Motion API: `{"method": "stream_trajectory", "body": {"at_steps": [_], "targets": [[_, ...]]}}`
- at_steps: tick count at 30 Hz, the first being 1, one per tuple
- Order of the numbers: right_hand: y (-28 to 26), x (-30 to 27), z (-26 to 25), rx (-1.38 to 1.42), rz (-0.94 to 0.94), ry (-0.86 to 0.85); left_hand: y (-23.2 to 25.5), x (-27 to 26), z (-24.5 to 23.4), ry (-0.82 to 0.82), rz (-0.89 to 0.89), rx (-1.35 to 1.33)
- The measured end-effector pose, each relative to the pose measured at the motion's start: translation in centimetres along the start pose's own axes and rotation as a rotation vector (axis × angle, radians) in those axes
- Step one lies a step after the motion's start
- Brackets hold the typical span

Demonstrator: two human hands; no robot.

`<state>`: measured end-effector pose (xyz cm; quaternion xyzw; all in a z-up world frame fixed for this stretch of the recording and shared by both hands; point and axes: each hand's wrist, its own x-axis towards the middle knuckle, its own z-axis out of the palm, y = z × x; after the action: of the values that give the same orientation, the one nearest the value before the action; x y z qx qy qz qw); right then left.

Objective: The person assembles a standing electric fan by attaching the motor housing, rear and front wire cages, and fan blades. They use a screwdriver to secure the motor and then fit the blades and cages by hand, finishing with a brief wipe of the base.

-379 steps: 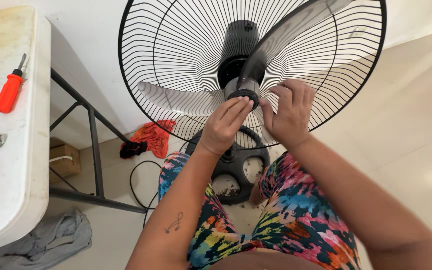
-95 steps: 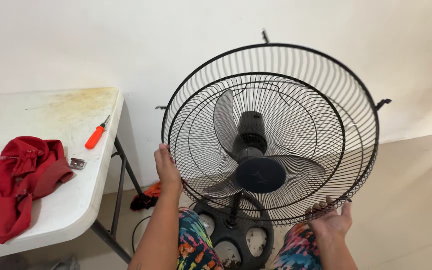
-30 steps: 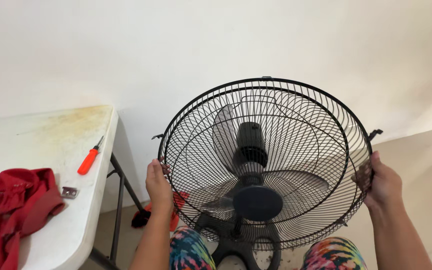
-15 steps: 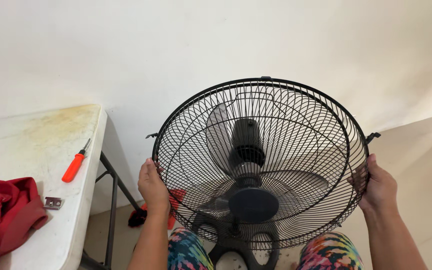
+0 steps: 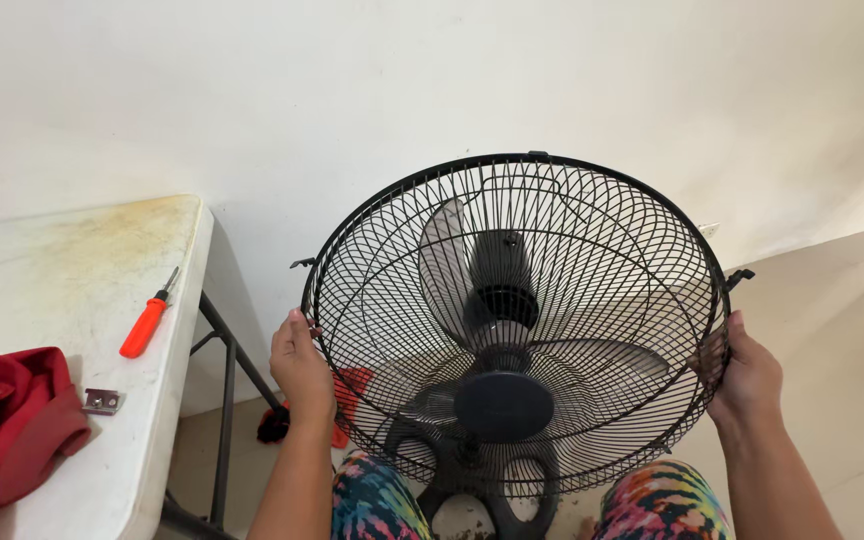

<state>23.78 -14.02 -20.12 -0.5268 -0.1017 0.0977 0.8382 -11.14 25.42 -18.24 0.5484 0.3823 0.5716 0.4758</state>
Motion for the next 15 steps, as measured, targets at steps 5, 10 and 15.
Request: {"method": "stream_trajectory", "body": {"at_steps": [5, 10, 15], "targets": [[0.4, 0.3, -0.5, -0.012, 0.011, 0.017, -0.7, -0.1, 0.0, -0.003, -0.026, -0.035], [1.1, 0.7, -0.5, 0.041, -0.054, 0.011, -2.0, 0.0, 0.4, -0.02, 0.008, -0.161], [1.5, 0.4, -0.2, 0.04, -0.184, 0.006, -3.1, 0.2, 0.7, 0.043, 0.109, -0.016]]}}
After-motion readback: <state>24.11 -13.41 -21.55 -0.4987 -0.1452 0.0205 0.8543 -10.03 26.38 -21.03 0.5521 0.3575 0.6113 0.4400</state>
